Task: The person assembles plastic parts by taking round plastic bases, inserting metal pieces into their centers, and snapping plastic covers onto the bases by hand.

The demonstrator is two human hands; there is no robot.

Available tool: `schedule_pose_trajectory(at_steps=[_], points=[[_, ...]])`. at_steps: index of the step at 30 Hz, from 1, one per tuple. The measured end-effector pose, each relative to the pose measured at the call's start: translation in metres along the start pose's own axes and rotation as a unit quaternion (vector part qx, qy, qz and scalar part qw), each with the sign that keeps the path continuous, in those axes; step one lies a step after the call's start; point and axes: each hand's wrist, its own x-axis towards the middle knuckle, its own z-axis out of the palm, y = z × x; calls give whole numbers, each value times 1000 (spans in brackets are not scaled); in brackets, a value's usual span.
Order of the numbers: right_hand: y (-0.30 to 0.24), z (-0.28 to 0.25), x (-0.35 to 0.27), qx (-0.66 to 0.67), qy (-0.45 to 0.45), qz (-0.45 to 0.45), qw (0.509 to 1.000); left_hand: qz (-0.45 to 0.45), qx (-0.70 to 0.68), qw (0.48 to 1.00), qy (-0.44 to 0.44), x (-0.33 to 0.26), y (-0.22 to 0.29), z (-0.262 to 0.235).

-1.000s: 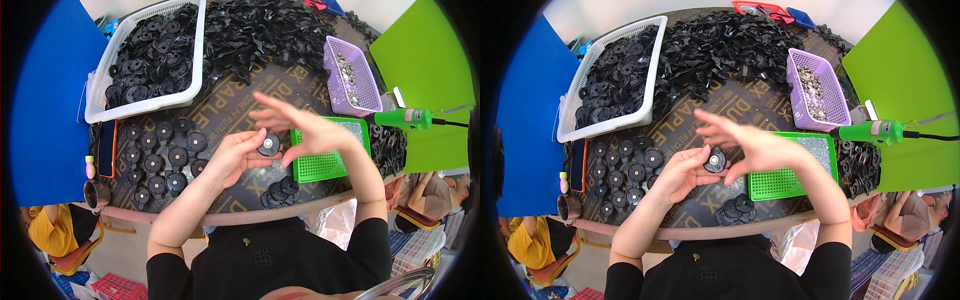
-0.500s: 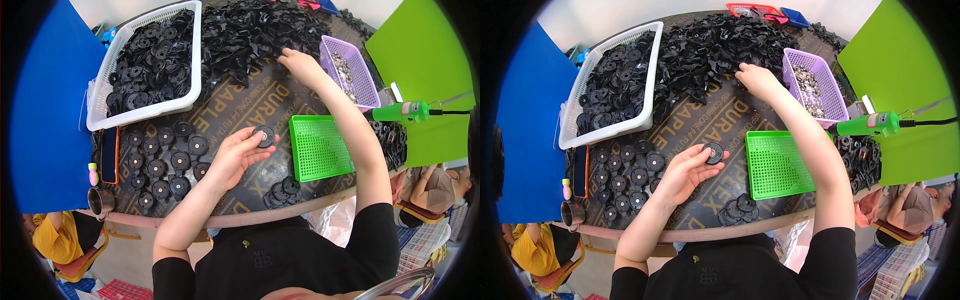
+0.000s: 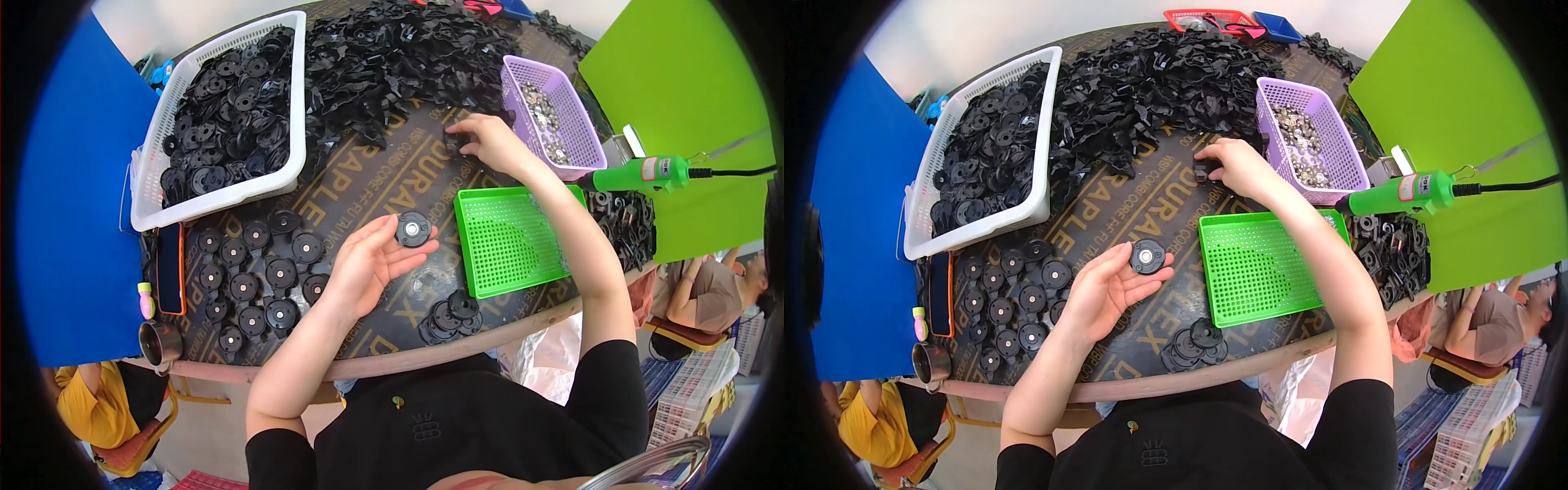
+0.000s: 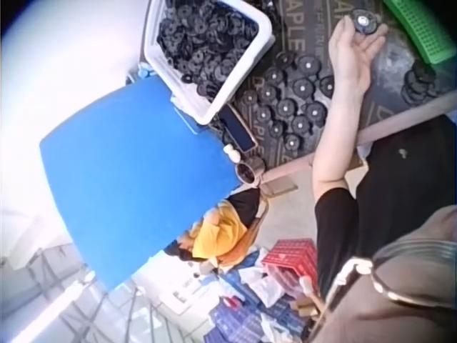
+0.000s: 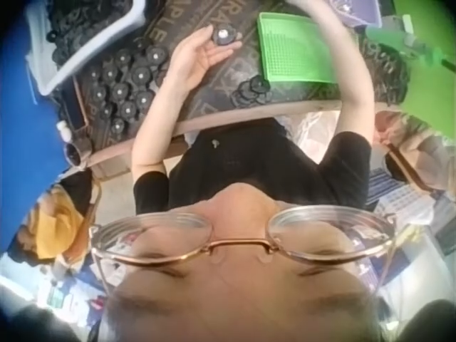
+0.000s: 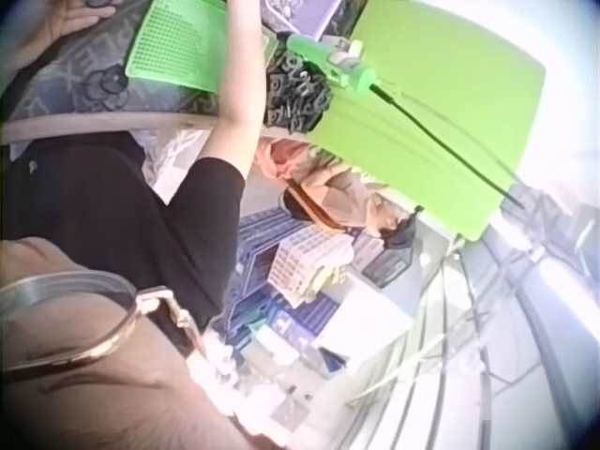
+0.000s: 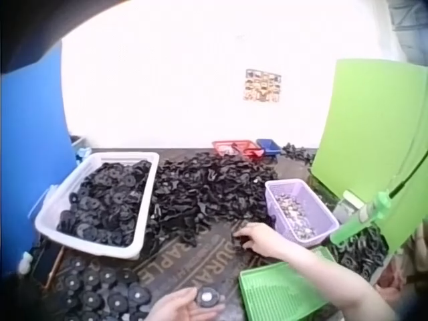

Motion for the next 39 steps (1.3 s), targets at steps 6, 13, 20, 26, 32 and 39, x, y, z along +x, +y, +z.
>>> schedule_pose_trajectory(at_steps=[6, 13, 20, 26, 32, 39], points=[[-41, -14, -27, 133, 41, 97, 985, 19, -26, 999, 12, 3, -7, -3], [-119, 6, -77, 127, 97, -140, 977, 19, -29, 999, 17, 2, -13, -5], [-118, 9, -85, 154, 80, -125, 977, 6, -34, 999, -6, 1, -13, -1], [-114, 10, -87, 129, 87, -166, 974, -14, -18, 1000, 10, 1, -12, -8], [-117, 10, -91, 145, 72, -142, 977, -6, 1, 1000, 8, -1, -12, -8], [-121, 17, -95, 216, 100, -79, 968, 10, -16, 999, -40, -1, -12, -1]])
